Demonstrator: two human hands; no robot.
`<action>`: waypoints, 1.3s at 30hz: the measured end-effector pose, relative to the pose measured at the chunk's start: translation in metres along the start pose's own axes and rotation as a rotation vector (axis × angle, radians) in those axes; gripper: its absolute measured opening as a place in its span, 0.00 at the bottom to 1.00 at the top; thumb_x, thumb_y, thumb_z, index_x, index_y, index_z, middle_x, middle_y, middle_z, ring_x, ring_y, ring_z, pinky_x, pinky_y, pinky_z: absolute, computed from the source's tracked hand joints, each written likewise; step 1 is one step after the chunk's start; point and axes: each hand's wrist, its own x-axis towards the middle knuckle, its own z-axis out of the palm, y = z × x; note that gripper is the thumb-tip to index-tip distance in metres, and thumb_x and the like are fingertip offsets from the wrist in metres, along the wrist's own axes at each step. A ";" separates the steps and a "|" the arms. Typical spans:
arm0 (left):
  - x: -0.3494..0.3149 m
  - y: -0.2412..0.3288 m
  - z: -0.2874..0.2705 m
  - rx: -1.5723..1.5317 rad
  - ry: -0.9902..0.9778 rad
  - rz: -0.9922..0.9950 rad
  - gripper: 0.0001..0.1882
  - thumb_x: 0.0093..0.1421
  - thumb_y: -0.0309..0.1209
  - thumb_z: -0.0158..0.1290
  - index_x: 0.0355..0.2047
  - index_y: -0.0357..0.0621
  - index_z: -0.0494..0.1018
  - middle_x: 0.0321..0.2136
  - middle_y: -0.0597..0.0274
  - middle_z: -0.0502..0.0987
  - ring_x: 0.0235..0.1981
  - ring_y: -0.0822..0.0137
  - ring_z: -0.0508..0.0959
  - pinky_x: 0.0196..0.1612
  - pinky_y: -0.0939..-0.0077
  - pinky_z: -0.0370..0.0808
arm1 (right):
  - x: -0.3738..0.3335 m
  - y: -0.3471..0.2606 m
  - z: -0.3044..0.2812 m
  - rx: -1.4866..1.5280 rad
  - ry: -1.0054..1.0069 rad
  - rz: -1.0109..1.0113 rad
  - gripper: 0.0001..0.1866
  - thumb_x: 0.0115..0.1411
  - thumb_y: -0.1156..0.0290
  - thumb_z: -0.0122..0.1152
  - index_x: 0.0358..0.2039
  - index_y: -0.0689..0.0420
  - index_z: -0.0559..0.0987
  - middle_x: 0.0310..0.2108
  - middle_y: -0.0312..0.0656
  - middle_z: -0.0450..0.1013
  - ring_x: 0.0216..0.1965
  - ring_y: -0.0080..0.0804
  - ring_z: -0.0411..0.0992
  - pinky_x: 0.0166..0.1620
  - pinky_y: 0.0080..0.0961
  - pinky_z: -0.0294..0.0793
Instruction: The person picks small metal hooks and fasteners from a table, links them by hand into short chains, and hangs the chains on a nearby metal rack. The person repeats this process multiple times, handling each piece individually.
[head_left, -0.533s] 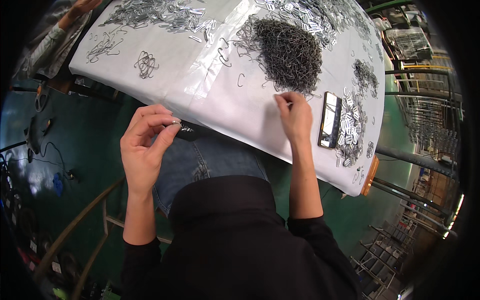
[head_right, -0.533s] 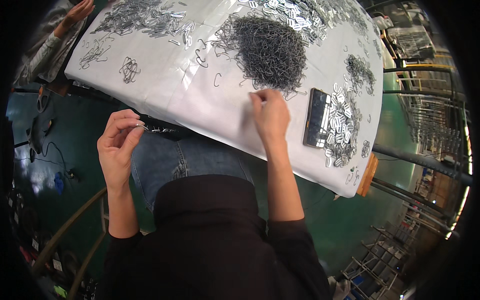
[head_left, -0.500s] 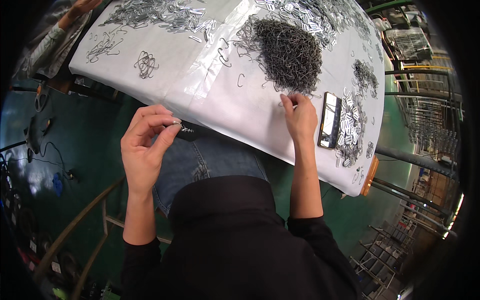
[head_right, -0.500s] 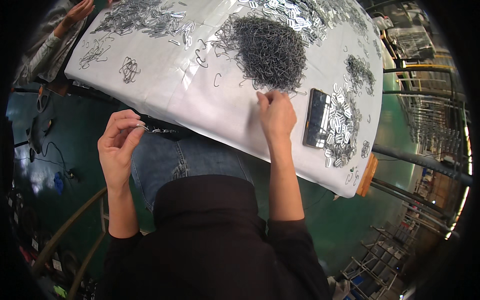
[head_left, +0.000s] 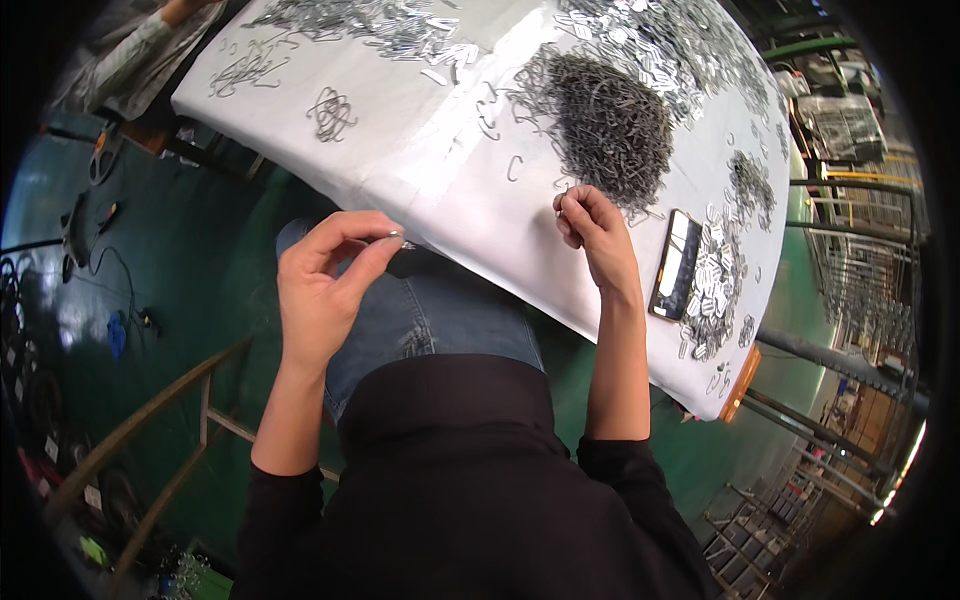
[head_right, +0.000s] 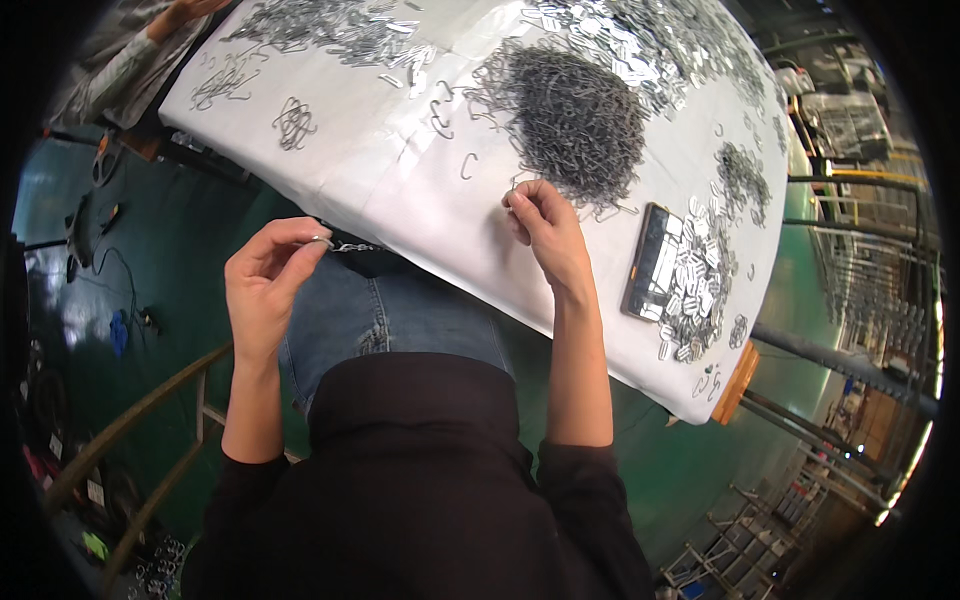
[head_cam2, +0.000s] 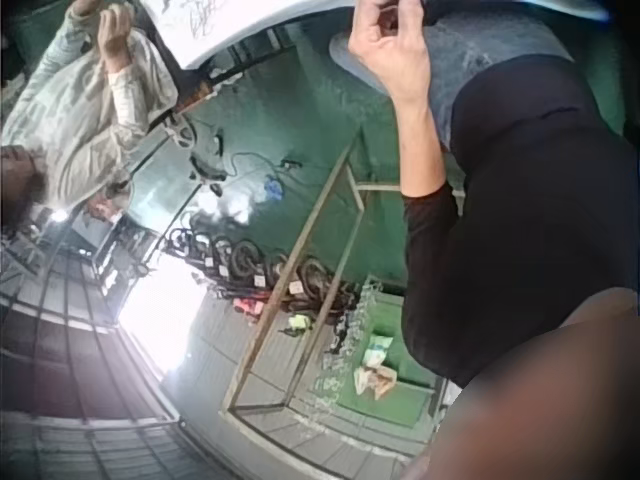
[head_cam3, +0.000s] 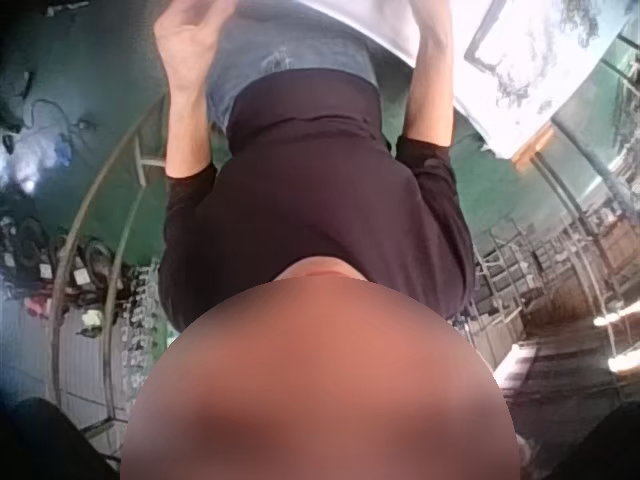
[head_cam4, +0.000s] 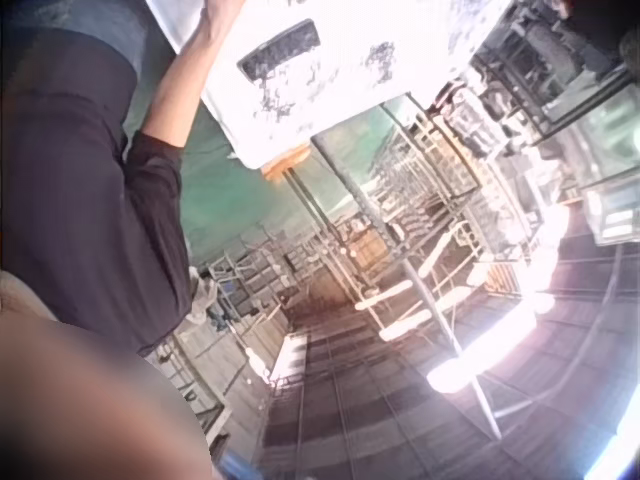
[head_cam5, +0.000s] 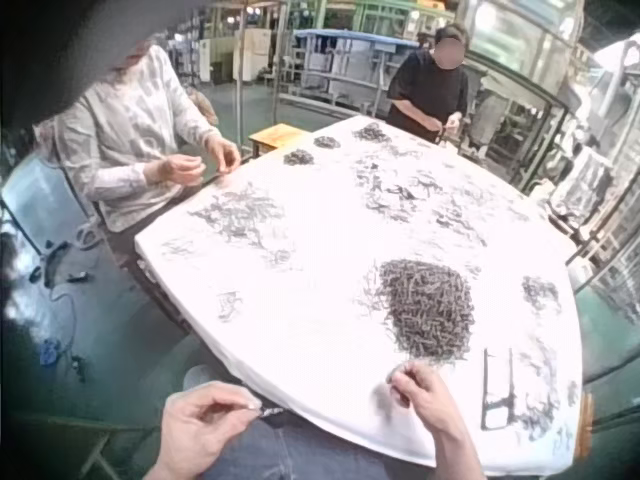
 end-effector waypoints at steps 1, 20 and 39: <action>0.000 -0.001 0.002 -0.013 0.026 0.018 0.06 0.55 0.18 0.57 0.34 0.37 0.78 0.30 0.65 0.79 0.29 0.78 0.76 0.34 0.86 0.71 | -0.003 -0.006 0.011 0.122 -0.046 -0.010 0.07 0.64 0.70 0.55 0.33 0.60 0.73 0.26 0.35 0.70 0.24 0.18 0.65 0.28 0.15 0.63; 0.005 -0.003 0.005 0.116 0.059 0.137 0.09 0.55 0.21 0.57 0.37 0.41 0.79 0.29 0.64 0.81 0.30 0.77 0.79 0.31 0.84 0.73 | -0.038 -0.066 0.137 0.261 -0.171 -0.324 0.04 0.62 0.75 0.57 0.35 0.60 0.73 0.41 0.37 0.64 0.37 0.21 0.64 0.41 0.19 0.65; 0.219 -0.113 0.027 0.938 -0.081 0.686 0.08 0.54 0.30 0.58 0.33 0.44 0.80 0.32 0.62 0.78 0.40 0.59 0.74 0.41 0.67 0.74 | -0.046 -0.055 0.140 -0.020 -0.061 -0.695 0.03 0.58 0.78 0.60 0.32 0.60 0.75 0.40 0.43 0.62 0.36 0.30 0.66 0.38 0.24 0.68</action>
